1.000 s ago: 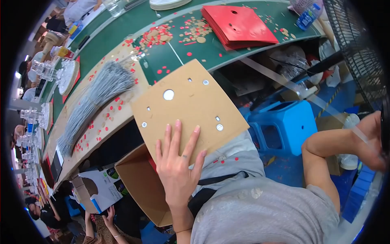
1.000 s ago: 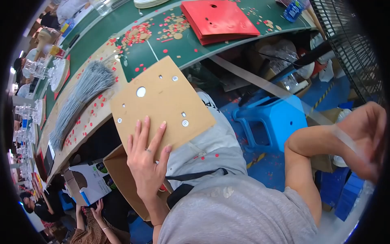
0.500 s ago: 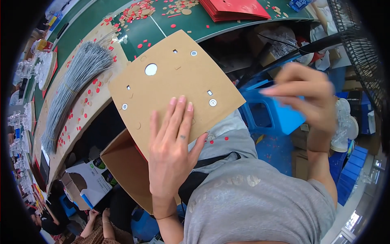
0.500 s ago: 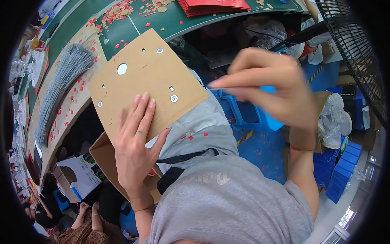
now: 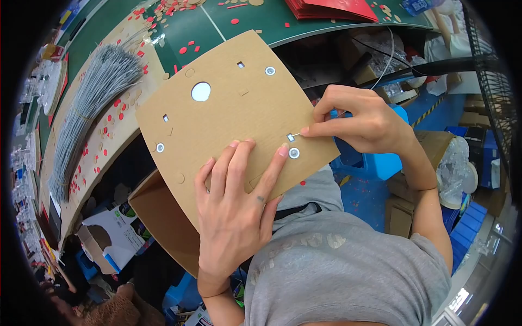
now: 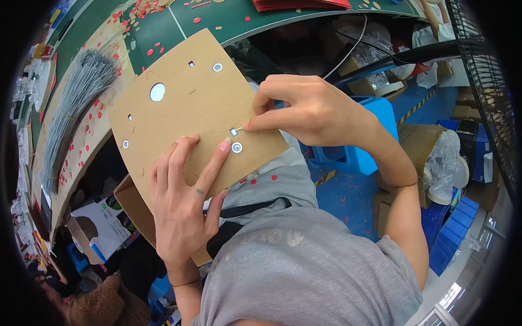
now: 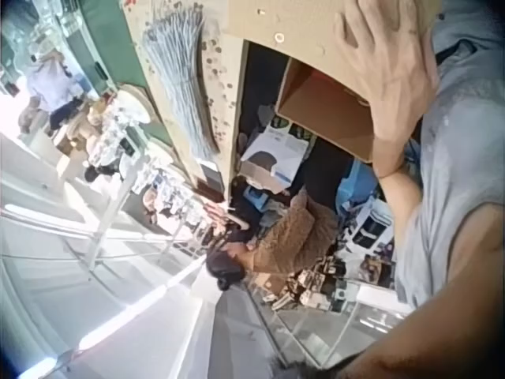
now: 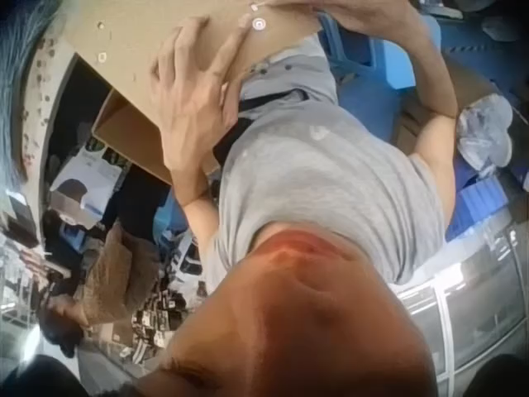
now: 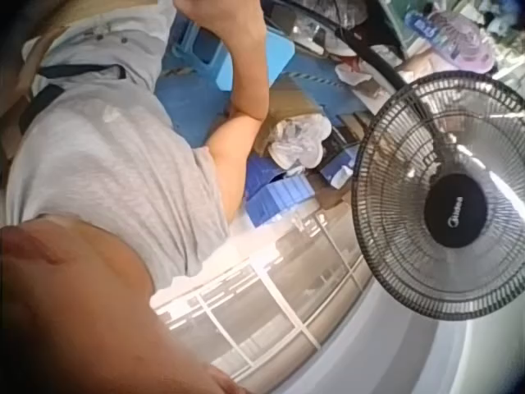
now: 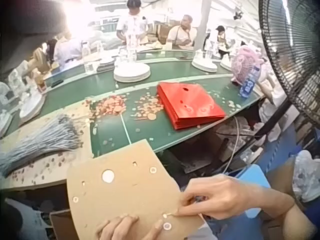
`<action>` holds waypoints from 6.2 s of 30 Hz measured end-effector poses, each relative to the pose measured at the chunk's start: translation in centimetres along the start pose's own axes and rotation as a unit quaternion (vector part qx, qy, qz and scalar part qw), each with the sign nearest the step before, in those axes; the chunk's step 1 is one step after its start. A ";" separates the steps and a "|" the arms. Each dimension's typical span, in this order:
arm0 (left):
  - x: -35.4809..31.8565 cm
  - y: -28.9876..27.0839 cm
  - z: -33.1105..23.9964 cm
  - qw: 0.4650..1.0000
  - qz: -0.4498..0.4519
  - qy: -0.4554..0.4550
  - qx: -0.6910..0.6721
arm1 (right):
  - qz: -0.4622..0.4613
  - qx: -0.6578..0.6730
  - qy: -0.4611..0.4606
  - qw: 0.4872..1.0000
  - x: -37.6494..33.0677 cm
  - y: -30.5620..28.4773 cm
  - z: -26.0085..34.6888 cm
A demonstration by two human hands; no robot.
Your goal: Thread wires through cardboard base plates and attach them to circular lighting components on a factory assembly line.
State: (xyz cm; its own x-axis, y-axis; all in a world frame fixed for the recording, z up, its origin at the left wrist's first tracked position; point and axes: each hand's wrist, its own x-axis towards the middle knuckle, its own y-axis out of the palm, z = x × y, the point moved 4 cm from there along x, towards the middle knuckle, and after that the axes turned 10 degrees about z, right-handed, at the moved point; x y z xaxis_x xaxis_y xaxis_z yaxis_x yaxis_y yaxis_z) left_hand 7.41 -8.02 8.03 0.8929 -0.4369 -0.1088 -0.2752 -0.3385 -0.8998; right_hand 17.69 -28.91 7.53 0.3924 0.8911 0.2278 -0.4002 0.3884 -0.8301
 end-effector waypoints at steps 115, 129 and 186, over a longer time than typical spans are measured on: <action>-5.3 3.9 6.3 0.939 -0.321 0.044 -0.114 | 0.134 -0.116 -0.120 0.977 7.9 4.6 5.2; -4.9 4.0 5.8 0.939 -0.324 0.035 -0.114 | 0.114 -0.091 -0.146 0.978 7.4 4.6 5.3; -4.0 1.7 6.7 0.875 -0.342 -0.071 -0.335 | -0.009 -0.012 -0.084 0.996 6.6 5.4 4.0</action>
State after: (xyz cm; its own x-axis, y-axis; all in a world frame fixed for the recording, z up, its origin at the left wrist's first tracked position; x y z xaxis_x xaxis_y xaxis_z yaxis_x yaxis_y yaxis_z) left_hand 5.75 -1.23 4.12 0.9525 0.1516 0.2641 0.2369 -0.9138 -0.3299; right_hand 14.78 -19.97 6.64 0.2539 0.9114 0.3239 -0.3739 0.4013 -0.8361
